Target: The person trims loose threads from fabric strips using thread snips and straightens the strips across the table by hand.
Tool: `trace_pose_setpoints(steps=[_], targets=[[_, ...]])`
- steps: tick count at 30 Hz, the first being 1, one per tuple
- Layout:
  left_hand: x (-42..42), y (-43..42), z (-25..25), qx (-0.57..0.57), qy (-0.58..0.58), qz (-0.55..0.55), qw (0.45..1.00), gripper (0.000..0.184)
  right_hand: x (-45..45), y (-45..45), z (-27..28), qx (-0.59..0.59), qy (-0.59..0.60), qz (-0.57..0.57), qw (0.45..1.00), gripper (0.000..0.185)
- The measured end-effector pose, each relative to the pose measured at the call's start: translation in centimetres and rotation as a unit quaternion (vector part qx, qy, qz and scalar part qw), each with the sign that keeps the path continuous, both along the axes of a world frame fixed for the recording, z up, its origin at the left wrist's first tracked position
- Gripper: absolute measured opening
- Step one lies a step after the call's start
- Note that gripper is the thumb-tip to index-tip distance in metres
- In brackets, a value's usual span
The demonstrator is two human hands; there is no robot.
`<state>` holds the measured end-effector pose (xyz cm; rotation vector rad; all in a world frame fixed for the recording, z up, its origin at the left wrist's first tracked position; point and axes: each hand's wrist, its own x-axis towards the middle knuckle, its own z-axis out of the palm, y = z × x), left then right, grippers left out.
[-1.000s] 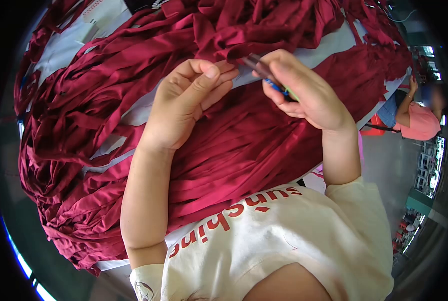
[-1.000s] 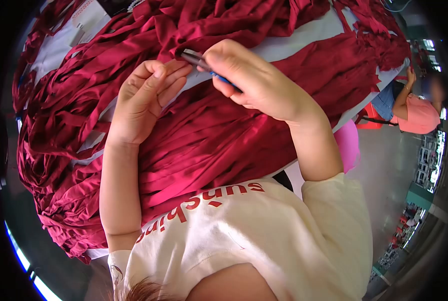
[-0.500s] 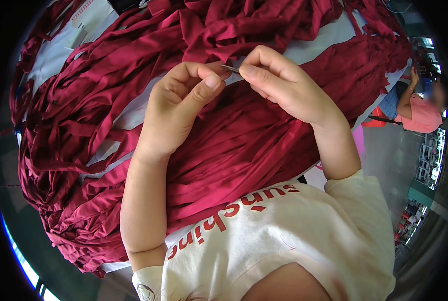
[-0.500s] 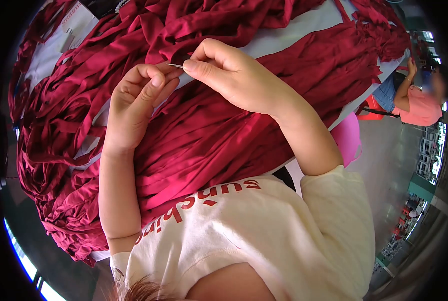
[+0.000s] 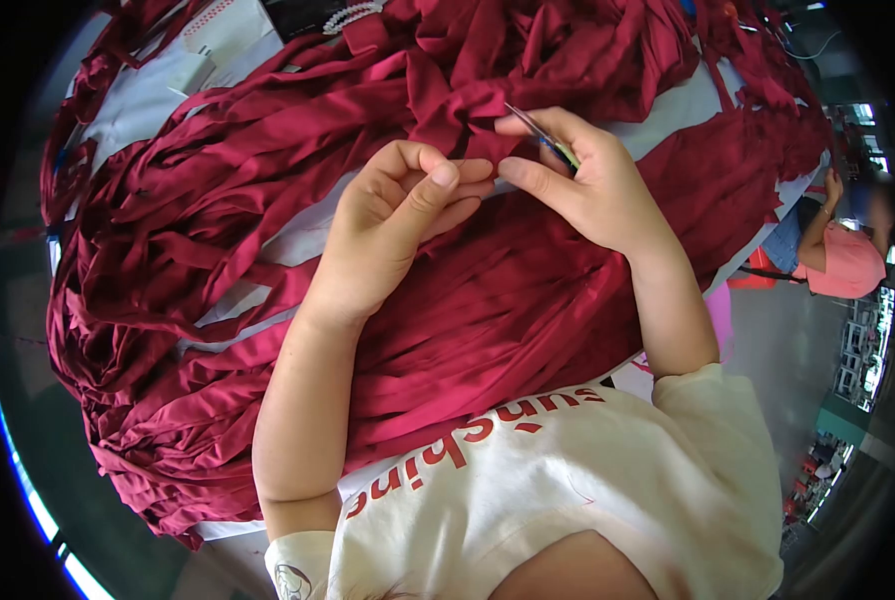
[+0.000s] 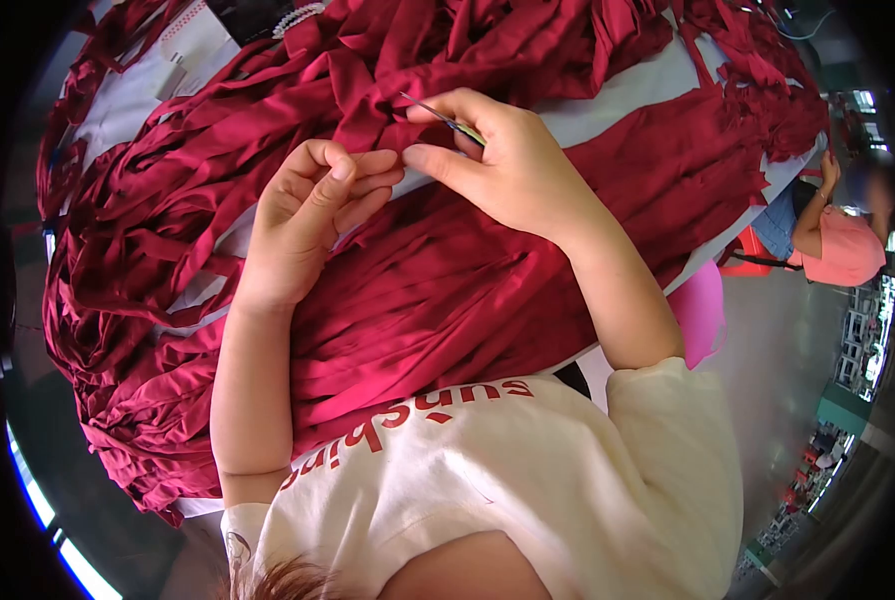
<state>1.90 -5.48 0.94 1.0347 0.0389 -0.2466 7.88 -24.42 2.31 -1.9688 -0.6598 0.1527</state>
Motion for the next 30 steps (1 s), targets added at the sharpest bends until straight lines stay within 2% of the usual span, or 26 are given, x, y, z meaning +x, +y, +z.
trace_pose_setpoints(steps=[5, 6, 9, 10, 13, 19, 23, 25, 26, 28, 30], targets=[[0.3, 0.4, 0.5, 0.001, 0.029, 0.058, 0.998, 0.016, -0.6, 0.3, 0.4, 0.014, 0.05, -0.025, 0.998, 0.02], [0.3, -0.1, 0.4, 0.018, 0.032, 0.127, 0.991, 0.02, -0.7, 0.4, 0.5, 0.015, 0.051, -0.027, 0.998, 0.02], [0.4, 0.8, 0.4, 0.232, -0.071, 0.171, 0.955, 0.029, -1.1, 0.9, 0.7, 0.022, 0.038, -0.027, 0.999, 0.02], [0.4, 0.4, 0.4, 0.199, -0.096, 0.185, 0.958, 0.033, -1.2, 1.1, 0.8, 0.025, 0.031, -0.026, 0.999, 0.02], [0.1, 0.3, -0.3, 0.34, -0.215, 0.144, 0.904, 0.037, -1.4, 1.4, 1.0, 0.011, 0.007, -0.01, 1.0, 0.019], [0.0, 0.0, -0.2, 0.264, -0.207, 0.138, 0.932, 0.023, -1.7, 2.0, 1.4, 0.021, -0.028, 0.0, 0.999, 0.018], [-0.3, 0.2, 0.2, 0.214, -0.176, 0.113, 0.954, 0.014, -1.9, 1.8, 2.2, -0.034, 0.027, 0.011, 0.999, 0.016], [-0.4, -0.1, 0.6, 0.117, -0.131, 0.101, 0.979, 0.013, -1.7, 1.7, 1.9, -0.024, 0.027, 0.02, 0.999, 0.016], [-0.4, -0.3, 0.7, 0.068, -0.107, 0.094, 0.987, 0.013, -1.8, 1.7, 1.7, 0.007, 0.022, 0.024, 0.999, 0.02], [-0.3, -0.4, 0.5, 0.044, -0.109, 0.101, 0.988, 0.013, -1.9, 1.8, 1.2, 0.068, 0.01, 0.031, 0.997, 0.028], [-0.3, -0.3, 0.6, 0.039, -0.102, 0.101, 0.989, 0.013, -2.3, 1.4, 1.9, 0.124, 0.112, 0.019, 0.986, 0.031]])
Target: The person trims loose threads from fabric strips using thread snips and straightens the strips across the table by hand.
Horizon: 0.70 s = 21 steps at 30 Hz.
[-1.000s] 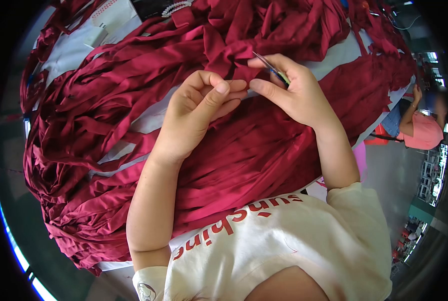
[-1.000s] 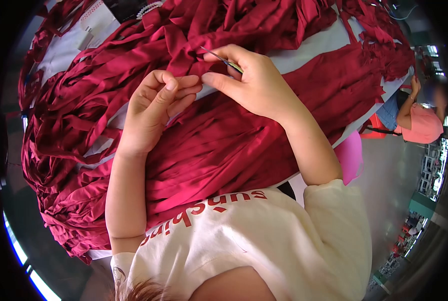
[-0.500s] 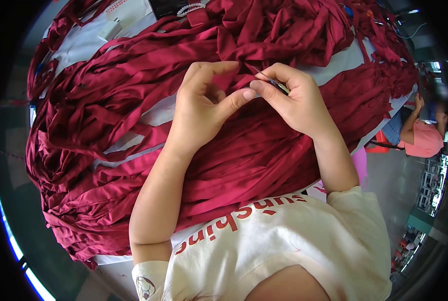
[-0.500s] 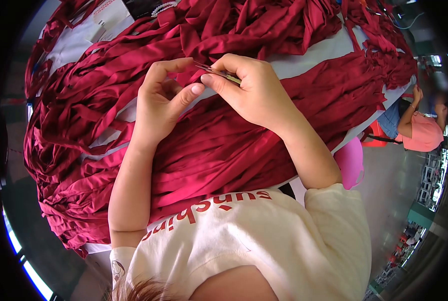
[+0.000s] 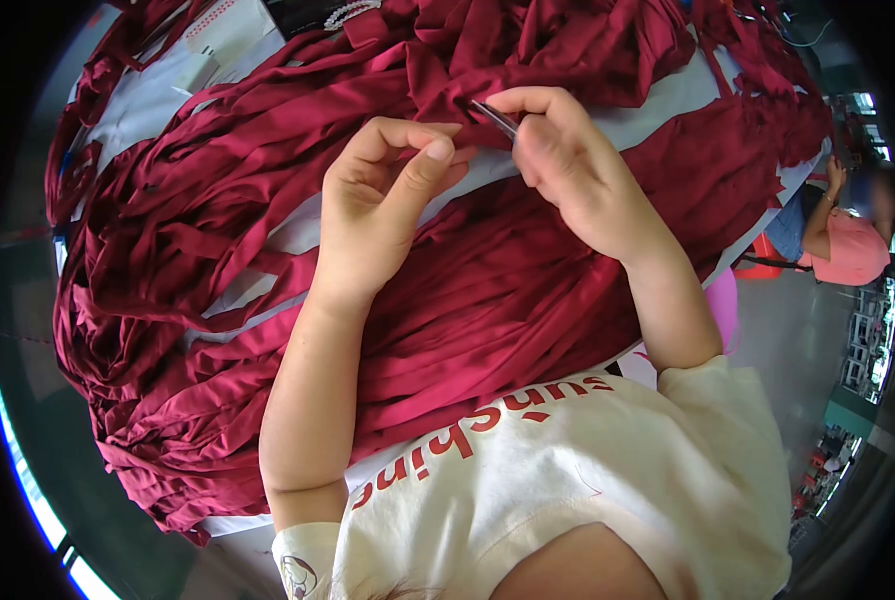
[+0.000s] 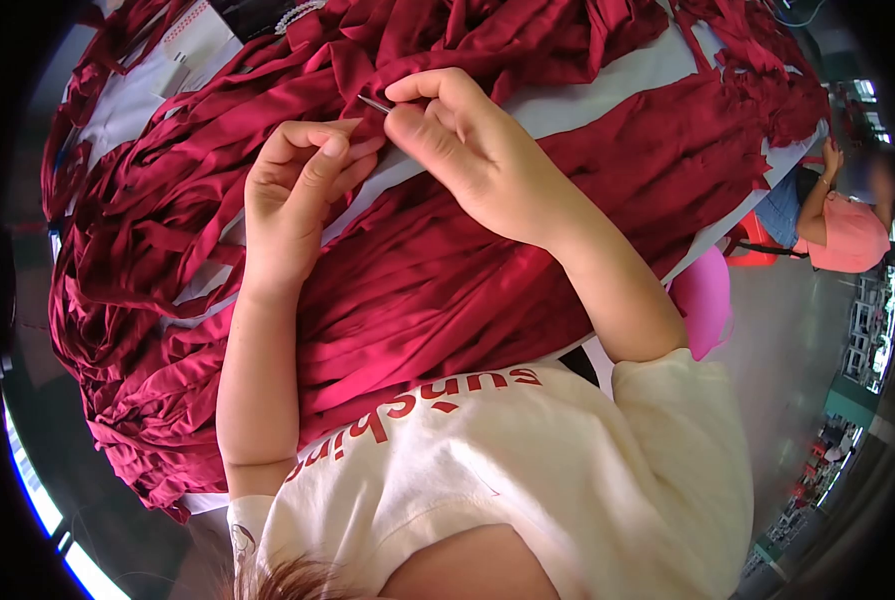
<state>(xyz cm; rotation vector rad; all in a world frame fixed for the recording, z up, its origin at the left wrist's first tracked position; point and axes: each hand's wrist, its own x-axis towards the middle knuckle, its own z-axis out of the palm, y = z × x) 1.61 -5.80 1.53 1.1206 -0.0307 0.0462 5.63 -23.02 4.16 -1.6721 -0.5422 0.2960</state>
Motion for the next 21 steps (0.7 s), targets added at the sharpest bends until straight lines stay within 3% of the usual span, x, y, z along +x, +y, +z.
trace_pose_setpoints(steps=[5, 12, 21], targets=[[0.1, -0.1, -0.6, 0.061, -0.051, 0.016, 0.997, 0.009, -1.2, -1.6, 1.6, 0.055, 0.214, 0.053, 0.974, 0.027], [0.0, -0.5, -0.8, 0.16, -0.095, 0.036, 0.982, 0.009, -1.6, -1.6, -0.1, 0.028, 0.209, 0.059, 0.976, 0.02], [0.0, -0.7, -1.2, 0.185, -0.117, 0.013, 0.976, 0.008, -1.2, -1.2, -1.0, 0.064, 0.201, 0.04, 0.977, 0.018]])
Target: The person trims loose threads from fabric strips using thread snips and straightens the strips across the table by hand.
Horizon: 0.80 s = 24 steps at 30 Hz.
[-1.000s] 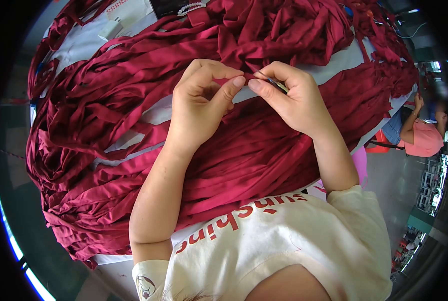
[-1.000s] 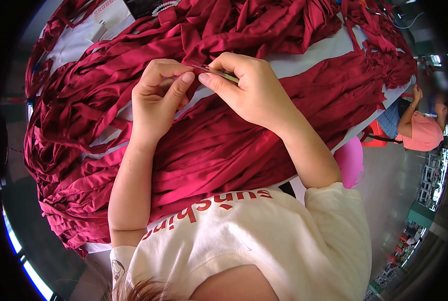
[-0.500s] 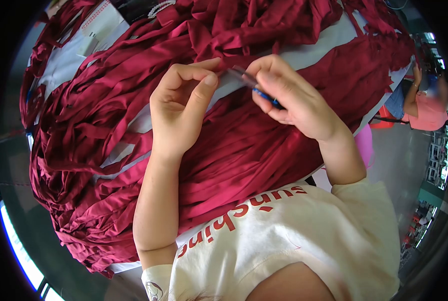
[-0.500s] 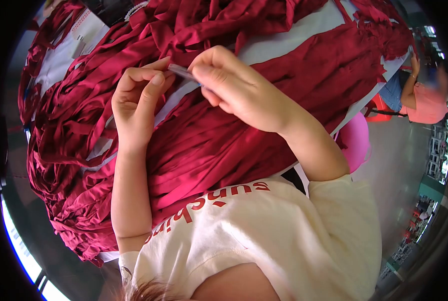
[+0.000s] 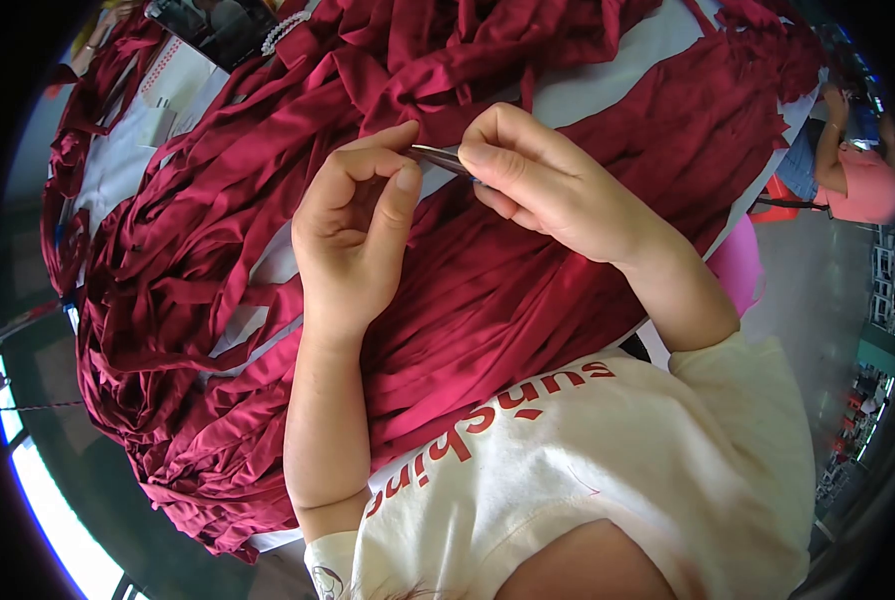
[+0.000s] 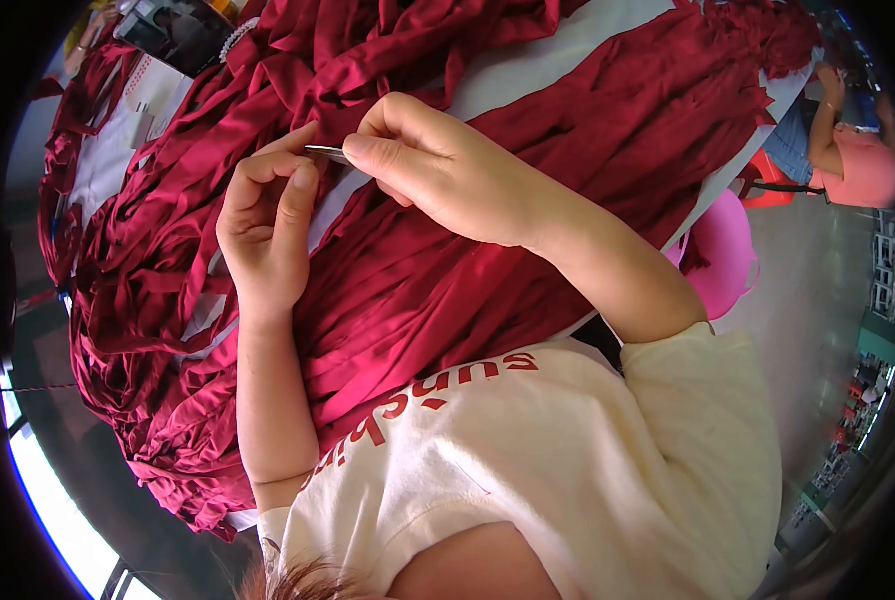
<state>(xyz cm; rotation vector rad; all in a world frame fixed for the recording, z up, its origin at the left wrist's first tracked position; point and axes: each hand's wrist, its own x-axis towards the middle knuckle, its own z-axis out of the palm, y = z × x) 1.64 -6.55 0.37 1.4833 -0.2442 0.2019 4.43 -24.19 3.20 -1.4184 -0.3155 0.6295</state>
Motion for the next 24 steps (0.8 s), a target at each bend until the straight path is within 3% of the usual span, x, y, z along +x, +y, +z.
trace_pose_setpoints(steps=[13, 18, 20, 22, 24], targets=[[0.2, 0.1, -0.2, 0.047, -0.026, 0.02, 0.998, 0.009, 0.3, 0.4, -0.8, 0.024, 0.032, -0.019, 0.999, 0.012], [0.1, 0.7, 0.2, -0.035, 0.039, -0.009, 0.999, 0.008, 0.6, -0.1, 0.9, 0.057, 0.059, -0.041, 0.996, 0.017], [-0.1, 0.8, 0.9, -0.093, 0.081, -0.025, 0.992, 0.01, 1.0, -0.5, 1.1, 0.039, -0.059, -0.043, 0.997, 0.037], [-0.1, 1.0, 0.8, -0.118, 0.082, -0.04, 0.989, 0.011, 1.6, -0.1, 1.3, -0.108, -0.237, -0.044, 0.964, 0.037], [-0.1, 1.1, 1.0, -0.147, 0.091, -0.044, 0.984, 0.011, 2.4, -0.2, 1.0, -0.24, -0.277, -0.016, 0.93, 0.027]])
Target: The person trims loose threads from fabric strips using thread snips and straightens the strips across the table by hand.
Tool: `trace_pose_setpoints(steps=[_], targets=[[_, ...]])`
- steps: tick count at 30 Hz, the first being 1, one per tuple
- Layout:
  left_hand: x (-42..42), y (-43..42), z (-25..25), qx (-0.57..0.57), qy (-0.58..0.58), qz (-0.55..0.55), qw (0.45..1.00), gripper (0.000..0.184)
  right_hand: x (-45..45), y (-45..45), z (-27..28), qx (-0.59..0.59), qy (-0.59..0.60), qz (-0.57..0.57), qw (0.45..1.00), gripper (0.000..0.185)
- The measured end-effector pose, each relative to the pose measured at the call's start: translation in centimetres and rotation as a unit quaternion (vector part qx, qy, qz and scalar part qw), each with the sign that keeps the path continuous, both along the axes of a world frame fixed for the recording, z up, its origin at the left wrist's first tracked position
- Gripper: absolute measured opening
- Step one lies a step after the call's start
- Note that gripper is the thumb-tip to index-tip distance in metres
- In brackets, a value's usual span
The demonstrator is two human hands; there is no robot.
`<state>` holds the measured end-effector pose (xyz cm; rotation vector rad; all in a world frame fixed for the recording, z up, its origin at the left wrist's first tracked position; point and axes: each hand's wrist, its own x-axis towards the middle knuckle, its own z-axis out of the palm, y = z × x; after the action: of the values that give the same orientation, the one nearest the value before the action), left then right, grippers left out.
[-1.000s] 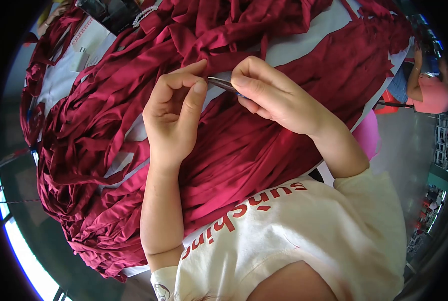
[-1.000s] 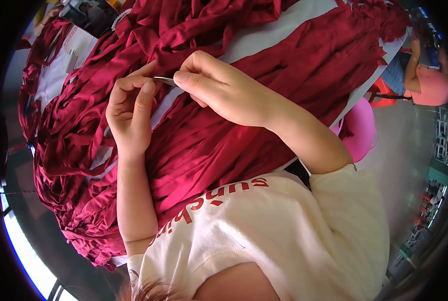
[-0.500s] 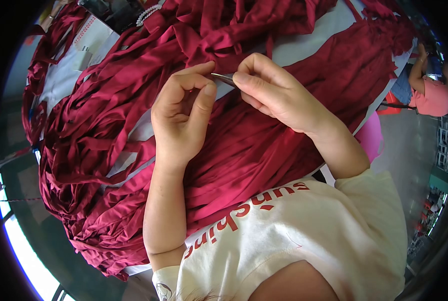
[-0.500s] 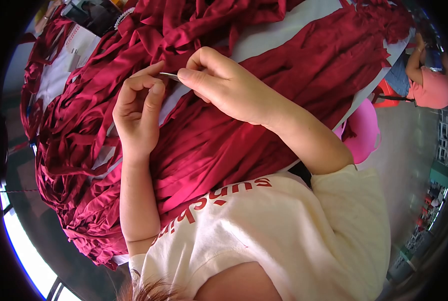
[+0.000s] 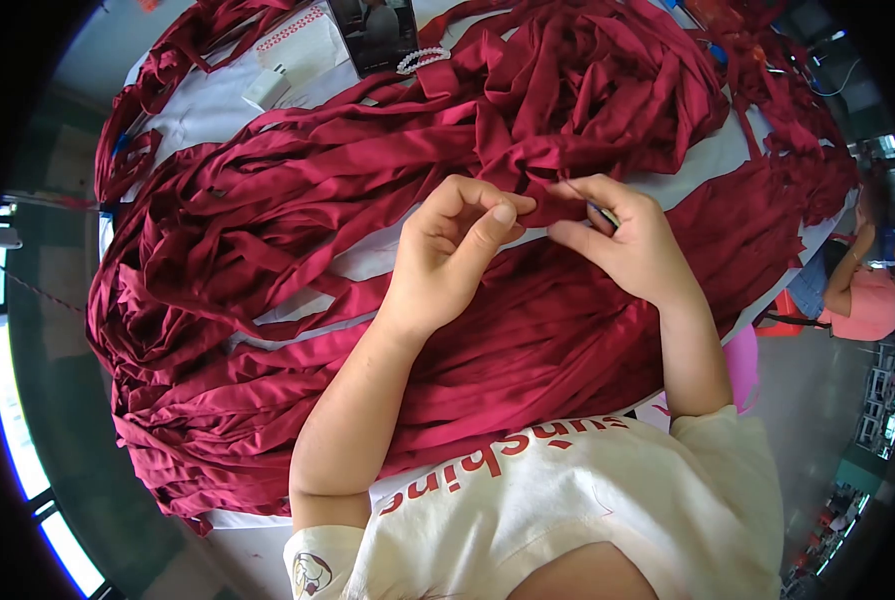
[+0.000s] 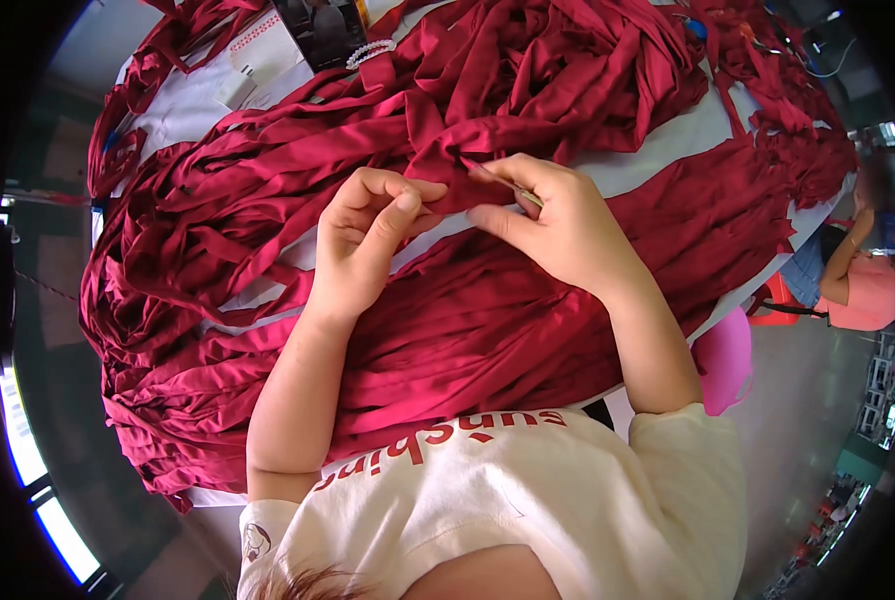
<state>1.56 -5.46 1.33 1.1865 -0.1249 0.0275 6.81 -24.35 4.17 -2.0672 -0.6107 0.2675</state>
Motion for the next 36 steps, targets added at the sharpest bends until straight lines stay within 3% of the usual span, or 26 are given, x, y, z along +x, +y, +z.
trace_pose_setpoints(steps=[1, 3, 6, 8, 12, 18, 21, 25, 28, 36], targets=[[0.1, 0.1, 0.1, -0.012, 0.002, 0.012, 1.0, 0.011, 0.2, 0.5, -0.8, 0.042, -0.075, -0.013, 0.996, 0.018], [0.2, 0.3, 0.2, -0.036, 0.008, 0.035, 0.999, 0.01, 0.3, 0.4, -0.8, 0.027, -0.06, -0.021, 0.998, 0.016], [1.0, 2.3, -0.7, 0.065, 0.018, 0.201, 0.977, 0.013, 0.0, 0.7, 0.0, 0.051, -0.073, -0.017, 0.996, 0.012], [1.6, 2.9, -0.4, 0.068, 0.016, 0.257, 0.964, 0.019, -0.3, 0.8, 0.4, 0.071, -0.115, -0.014, 0.991, 0.011], [1.4, 1.4, -0.2, -0.01, 0.005, 0.177, 0.984, 0.028, -0.5, 1.3, 0.3, 0.144, -0.194, -0.001, 0.97, 0.016], [-0.1, 0.6, 0.1, 0.011, 0.083, -0.106, 0.991, 0.04, -0.6, 1.5, 0.2, 0.16, -0.243, 0.069, 0.954, 0.027], [-0.5, 0.4, 1.6, 0.154, 0.063, -0.107, 0.98, 0.037, -1.3, 1.4, -0.3, 0.188, -0.18, 0.033, 0.965, 0.022], [-0.4, 0.1, 0.7, 0.133, 0.045, -0.052, 0.989, 0.031, -1.6, 0.8, -0.3, 0.263, -0.074, -0.084, 0.958, 0.019], [-0.5, 0.1, 1.1, 0.094, 0.091, -0.046, 0.99, 0.031, -0.9, -0.7, -0.4, 0.268, -0.082, -0.12, 0.952, 0.017], [-0.5, 0.3, 1.2, 0.051, 0.114, -0.05, 0.991, 0.026, -2.3, 0.1, -0.3, 0.208, -0.051, -0.095, 0.972, 0.009]])
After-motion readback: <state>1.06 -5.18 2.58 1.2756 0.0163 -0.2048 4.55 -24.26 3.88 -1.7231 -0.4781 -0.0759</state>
